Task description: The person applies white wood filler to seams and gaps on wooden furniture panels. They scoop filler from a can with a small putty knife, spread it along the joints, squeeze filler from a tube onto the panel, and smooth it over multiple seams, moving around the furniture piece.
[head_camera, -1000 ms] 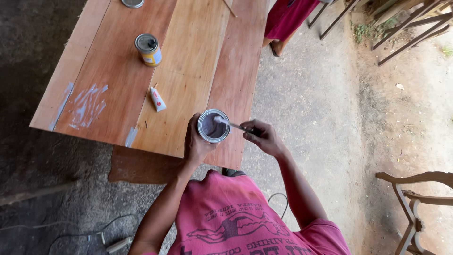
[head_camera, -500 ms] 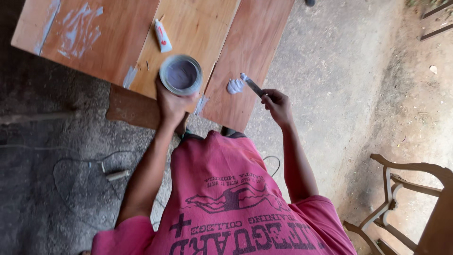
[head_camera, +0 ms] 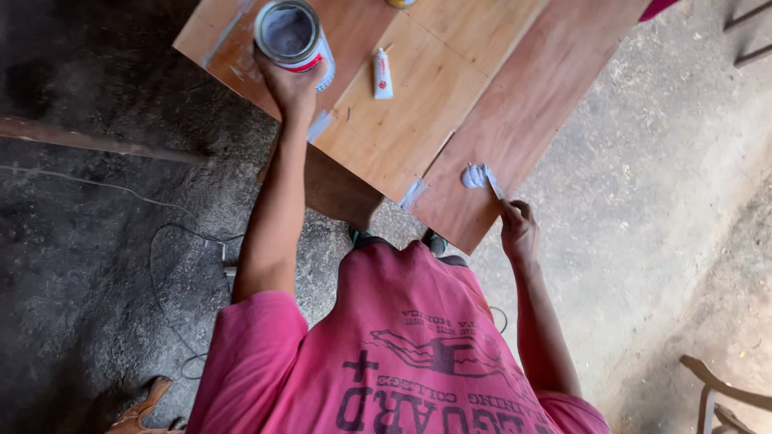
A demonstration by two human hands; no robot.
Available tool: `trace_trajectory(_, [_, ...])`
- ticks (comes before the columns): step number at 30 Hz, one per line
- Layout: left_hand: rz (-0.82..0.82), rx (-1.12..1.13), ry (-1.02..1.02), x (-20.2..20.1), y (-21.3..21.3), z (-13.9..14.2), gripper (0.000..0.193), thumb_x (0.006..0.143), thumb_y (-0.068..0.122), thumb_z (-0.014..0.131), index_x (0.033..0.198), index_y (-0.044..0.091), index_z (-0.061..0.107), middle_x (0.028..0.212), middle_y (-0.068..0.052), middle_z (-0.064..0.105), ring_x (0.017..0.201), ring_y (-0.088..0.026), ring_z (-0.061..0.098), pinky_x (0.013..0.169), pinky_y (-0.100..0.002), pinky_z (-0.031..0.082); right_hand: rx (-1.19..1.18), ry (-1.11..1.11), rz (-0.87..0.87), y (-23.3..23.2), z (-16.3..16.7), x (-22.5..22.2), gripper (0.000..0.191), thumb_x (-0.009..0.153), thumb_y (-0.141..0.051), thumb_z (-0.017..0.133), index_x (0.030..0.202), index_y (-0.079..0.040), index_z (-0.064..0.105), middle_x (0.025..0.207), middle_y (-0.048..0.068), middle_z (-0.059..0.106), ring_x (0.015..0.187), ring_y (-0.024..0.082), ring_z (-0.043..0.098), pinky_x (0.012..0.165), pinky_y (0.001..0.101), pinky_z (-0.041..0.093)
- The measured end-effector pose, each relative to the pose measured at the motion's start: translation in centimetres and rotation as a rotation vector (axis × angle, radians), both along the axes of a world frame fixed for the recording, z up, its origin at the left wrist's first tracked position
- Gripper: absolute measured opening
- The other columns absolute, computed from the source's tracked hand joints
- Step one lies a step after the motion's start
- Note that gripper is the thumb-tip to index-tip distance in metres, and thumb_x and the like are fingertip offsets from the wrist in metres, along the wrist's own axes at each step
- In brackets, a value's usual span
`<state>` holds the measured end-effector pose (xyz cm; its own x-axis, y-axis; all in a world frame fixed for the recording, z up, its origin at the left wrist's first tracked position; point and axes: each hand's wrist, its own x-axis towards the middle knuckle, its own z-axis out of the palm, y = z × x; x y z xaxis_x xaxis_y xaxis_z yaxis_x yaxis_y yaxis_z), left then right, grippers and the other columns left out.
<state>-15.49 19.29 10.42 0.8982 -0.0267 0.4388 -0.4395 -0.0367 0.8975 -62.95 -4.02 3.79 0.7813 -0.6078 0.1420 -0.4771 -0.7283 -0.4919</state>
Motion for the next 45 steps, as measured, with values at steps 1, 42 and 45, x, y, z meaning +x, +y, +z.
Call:
trace_trajectory(1, [-0.015,-0.017,0.0,0.4,-0.4,0.2,0.106,0.067,0.007,0.1,0.15,0.002,0.033,0.142,-0.016,0.054,0.134,-0.03,0.056,0.118,-0.046,0.043,-0.011,0.021,0.002,0.1,0.1,0.0,0.025,0.098,-0.008,0.067,0.121,-0.013,0.076,0.112,0.019,0.07,0.09,0.038,0.07,0.071,0.0457,0.056])
trace_trajectory(42, [-0.313,0.52,0.704,-20.4,-5.0,-4.9,0.025,0.103,0.006,0.06,0.118,0.0,0.041,0.094,-0.01,0.061,0.071,-0.021,0.062,0.059,-0.036,0.052,0.345,-0.391,0.066,-10.3,-6.8,-1.6,0.03,0.102,0.004,0.062,0.13,-0.006,0.069,0.111,0.013,0.061,0.096,0.024,0.062,0.08,0.0309,0.052])
trace_trajectory(45, [-0.354,0.295,0.827,-25.7,-2.6,-3.1,0.023,0.105,0.005,0.057,0.118,0.002,0.039,0.094,-0.005,0.055,0.069,-0.012,0.055,0.058,-0.03,0.049,0.343,-0.357,0.098,-11.3,-8.2,-2.8,0.03,0.101,0.003,0.063,0.128,-0.006,0.07,0.106,0.012,0.06,0.091,0.022,0.061,0.078,0.0296,0.051])
